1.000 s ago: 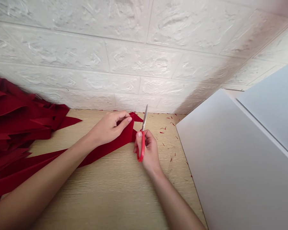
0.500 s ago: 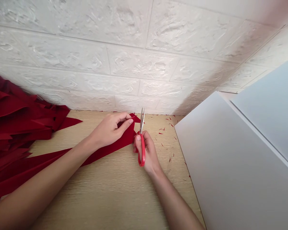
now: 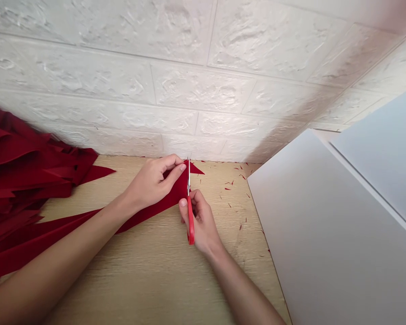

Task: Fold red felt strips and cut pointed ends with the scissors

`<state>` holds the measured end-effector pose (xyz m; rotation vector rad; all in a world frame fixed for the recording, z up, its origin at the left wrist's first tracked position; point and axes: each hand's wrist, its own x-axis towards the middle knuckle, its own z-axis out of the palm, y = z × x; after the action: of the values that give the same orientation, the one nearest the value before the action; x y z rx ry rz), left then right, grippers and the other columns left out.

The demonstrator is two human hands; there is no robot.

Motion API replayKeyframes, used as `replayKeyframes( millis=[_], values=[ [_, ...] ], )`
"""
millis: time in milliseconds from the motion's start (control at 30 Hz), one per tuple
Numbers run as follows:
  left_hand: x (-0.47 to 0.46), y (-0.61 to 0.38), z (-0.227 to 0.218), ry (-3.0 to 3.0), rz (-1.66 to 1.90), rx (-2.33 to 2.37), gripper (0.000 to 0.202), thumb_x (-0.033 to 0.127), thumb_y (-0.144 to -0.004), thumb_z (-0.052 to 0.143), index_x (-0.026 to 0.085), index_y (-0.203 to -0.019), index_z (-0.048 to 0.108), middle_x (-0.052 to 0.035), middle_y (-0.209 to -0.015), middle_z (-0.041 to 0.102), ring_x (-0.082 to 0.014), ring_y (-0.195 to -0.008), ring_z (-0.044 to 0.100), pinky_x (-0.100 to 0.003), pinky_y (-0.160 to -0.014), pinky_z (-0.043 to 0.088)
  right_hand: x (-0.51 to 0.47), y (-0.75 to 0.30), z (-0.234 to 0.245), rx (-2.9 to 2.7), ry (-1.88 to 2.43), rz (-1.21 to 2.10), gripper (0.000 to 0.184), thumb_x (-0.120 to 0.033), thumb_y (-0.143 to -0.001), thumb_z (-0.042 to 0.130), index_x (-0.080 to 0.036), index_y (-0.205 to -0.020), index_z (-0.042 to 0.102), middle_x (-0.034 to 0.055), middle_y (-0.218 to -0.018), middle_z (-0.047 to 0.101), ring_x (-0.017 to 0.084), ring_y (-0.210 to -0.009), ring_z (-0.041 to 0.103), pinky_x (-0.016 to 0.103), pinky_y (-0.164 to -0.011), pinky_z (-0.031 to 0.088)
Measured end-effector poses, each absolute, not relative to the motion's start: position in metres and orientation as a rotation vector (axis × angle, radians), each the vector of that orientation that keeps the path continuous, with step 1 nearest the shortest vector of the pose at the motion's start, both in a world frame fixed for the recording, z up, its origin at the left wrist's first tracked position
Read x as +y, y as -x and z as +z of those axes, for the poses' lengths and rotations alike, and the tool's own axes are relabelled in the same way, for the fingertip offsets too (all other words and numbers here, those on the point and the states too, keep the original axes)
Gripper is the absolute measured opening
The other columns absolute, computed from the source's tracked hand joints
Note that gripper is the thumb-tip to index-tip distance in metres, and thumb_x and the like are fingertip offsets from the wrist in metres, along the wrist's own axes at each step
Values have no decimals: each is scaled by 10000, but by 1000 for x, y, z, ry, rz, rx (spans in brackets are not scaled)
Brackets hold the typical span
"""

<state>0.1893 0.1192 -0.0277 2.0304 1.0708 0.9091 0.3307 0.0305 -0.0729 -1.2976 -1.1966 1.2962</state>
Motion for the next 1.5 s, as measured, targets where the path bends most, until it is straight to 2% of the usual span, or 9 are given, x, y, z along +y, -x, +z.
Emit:
replayKeyframes(
  millis=[400,667,767,900,1067,1300,1500],
  values=[
    [118,-190,-30,-2071,902,1119,249,324,-994,458,196,-805,557,44,-624,572,-107,-547,457,-289,-575,302,32,-323,-76,-1166,1334,1258,500,-713,-872,581,-247,-777,427,-57,-647,463,114,-554,423,258,-522,396],
    [119,-191,-32,-2066,885,1128,248,333,-995,453,198,-818,561,38,-639,592,-107,-561,470,-290,-583,308,30,-323,-81,-1098,1361,1310,494,-667,-821,682,-240,-755,442,-69,-603,502,83,-430,437,231,-403,353],
    [119,-190,-31,-2061,882,1127,254,337,-995,452,199,-807,555,40,-624,576,-107,-548,456,-292,-571,296,31,-323,-81,-1075,1364,1298,496,-661,-815,695,-238,-744,445,-68,-611,501,82,-432,444,235,-409,373],
    [119,-189,-30,-2059,894,1122,264,322,-992,449,200,-768,520,51,-587,530,-101,-522,416,-293,-558,289,31,-323,-78,-1080,1350,1278,516,-712,-844,625,-241,-743,441,-67,-601,474,91,-455,444,247,-441,389],
    [119,-189,-30,-2071,892,1128,257,328,-993,452,197,-791,543,51,-606,547,-101,-537,435,-294,-569,304,29,-325,-74,-1110,1360,1282,523,-739,-868,565,-246,-761,428,-55,-600,483,114,-511,458,255,-484,379],
    [118,-190,-31,-2050,882,1123,257,340,-994,457,197,-812,568,44,-631,584,-108,-554,467,-296,-576,316,29,-326,-76,-1155,1320,1298,487,-689,-874,609,-238,-791,445,-53,-654,486,109,-554,457,253,-519,378],
    [119,-191,-32,-2044,882,1106,264,328,-994,456,194,-789,554,45,-626,571,-105,-559,463,-295,-579,318,30,-325,-79,-1136,1314,1267,489,-682,-864,626,-238,-771,443,-63,-627,473,93,-509,430,239,-476,379]
  ],
)
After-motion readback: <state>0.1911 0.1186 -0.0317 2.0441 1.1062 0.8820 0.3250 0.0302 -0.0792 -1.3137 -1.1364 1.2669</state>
